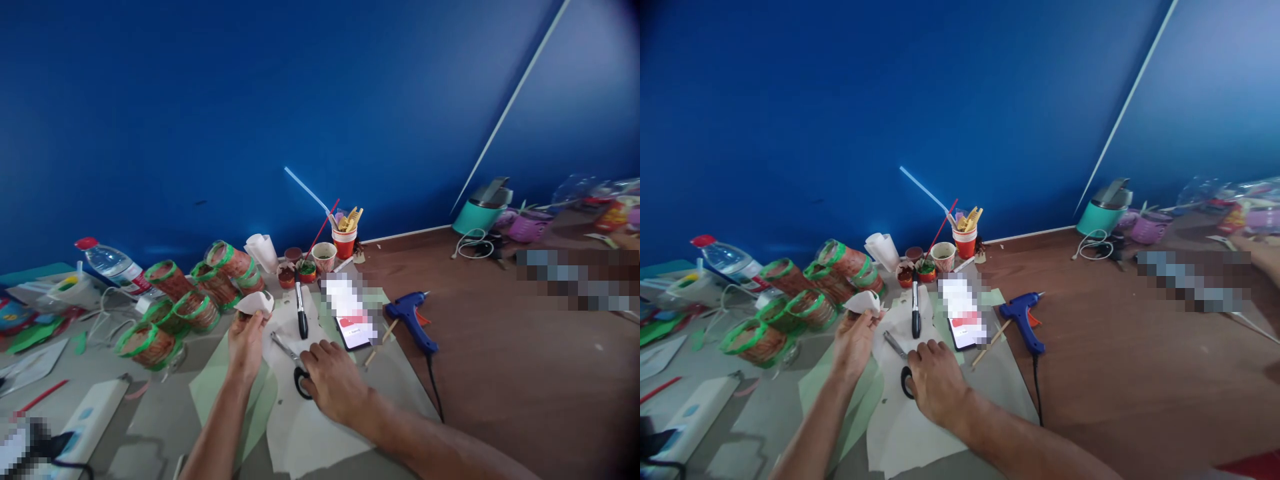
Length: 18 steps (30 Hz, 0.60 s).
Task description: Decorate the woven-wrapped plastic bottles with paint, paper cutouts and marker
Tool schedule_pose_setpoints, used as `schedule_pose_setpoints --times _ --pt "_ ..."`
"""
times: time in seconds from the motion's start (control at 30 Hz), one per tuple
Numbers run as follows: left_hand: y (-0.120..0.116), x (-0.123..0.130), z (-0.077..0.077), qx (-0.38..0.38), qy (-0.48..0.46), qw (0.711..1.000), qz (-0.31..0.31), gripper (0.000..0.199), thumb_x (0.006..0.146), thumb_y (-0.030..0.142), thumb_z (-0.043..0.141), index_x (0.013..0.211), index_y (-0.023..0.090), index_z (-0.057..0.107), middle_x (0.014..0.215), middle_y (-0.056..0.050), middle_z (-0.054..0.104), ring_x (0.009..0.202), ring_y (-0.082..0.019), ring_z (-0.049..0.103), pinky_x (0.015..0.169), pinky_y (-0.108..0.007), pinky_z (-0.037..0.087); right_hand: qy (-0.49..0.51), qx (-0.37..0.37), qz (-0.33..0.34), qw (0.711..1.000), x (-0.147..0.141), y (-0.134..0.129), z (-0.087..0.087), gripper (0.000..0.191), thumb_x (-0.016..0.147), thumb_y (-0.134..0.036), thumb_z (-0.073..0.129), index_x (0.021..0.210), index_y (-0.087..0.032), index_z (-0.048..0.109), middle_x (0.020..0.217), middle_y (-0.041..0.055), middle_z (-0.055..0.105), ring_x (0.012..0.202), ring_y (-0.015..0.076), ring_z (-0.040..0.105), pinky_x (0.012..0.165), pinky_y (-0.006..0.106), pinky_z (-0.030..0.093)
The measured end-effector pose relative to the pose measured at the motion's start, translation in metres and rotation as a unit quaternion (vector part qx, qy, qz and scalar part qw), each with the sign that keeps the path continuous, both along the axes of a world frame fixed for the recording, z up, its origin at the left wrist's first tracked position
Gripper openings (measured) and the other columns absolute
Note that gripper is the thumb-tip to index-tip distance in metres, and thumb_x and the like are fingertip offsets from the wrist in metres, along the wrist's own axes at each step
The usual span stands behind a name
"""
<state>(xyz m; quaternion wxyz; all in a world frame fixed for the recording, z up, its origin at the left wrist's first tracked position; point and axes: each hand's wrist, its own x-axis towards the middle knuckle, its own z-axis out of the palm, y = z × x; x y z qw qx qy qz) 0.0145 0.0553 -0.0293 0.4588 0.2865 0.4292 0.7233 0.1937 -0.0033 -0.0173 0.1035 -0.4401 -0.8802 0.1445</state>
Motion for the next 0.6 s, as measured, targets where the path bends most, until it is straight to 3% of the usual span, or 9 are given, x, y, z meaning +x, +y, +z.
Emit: schedule_pose_setpoints --times 0.1,0.27,0.43,0.53,0.6 --pt "0.001 -0.001 0.0 -0.001 0.004 1.0 0.008 0.031 0.057 0.028 0.083 0.081 0.018 0.067 0.086 -0.001 0.069 0.084 -0.015 0.063 0.083 -0.033 0.05 -0.009 0.01 0.005 1.0 -0.003 -0.001 -0.001 0.026 0.082 -0.027 0.063 0.103 -0.012 0.062 0.096 0.0116 0.067 0.092 0.0285 0.059 0.081 0.039 0.043" --pt "0.0 0.0 0.004 -0.009 0.005 1.0 0.016 0.032 0.056 0.029 0.083 0.082 0.019 0.068 0.086 -0.001 0.07 0.085 -0.017 0.064 0.083 -0.034 0.049 0.012 0.009 -0.006 1.0 -0.001 -0.002 -0.006 0.017 0.081 -0.022 0.059 0.095 -0.013 0.062 0.093 0.0114 0.067 0.088 0.0265 0.059 0.08 0.038 0.041" --pt "0.002 -0.005 0.002 -0.006 -0.024 0.999 0.044 0.033 0.057 0.025 0.082 0.086 0.021 0.067 0.088 -0.001 0.071 0.084 -0.017 0.064 0.08 -0.032 0.05 0.105 -0.032 -0.074 0.991 0.003 0.001 -0.005 0.015 0.076 -0.015 0.057 0.09 -0.014 0.061 0.09 0.0103 0.068 0.087 0.0248 0.059 0.078 0.034 0.04" --pt "0.003 -0.009 -0.001 -0.019 -0.072 0.996 0.046 0.03 0.059 0.02 0.079 0.086 0.02 0.066 0.085 0.0 0.071 0.079 -0.015 0.064 0.077 -0.033 0.05 0.21 -0.088 -0.124 0.966 0.006 0.008 -0.004 0.014 0.073 -0.013 0.057 0.087 -0.016 0.06 0.087 0.0082 0.067 0.083 0.0223 0.059 0.074 0.032 0.04" --pt "0.004 -0.011 -0.002 -0.024 -0.088 0.995 0.045 0.026 0.061 0.019 0.076 0.084 0.02 0.065 0.083 0.001 0.07 0.076 -0.014 0.063 0.077 -0.033 0.051 0.308 -0.172 -0.156 0.923 0.007 0.013 -0.004 0.012 0.072 -0.014 0.058 0.084 -0.017 0.057 0.079 0.0047 0.063 0.075 0.0191 0.056 0.068 0.029 0.039"
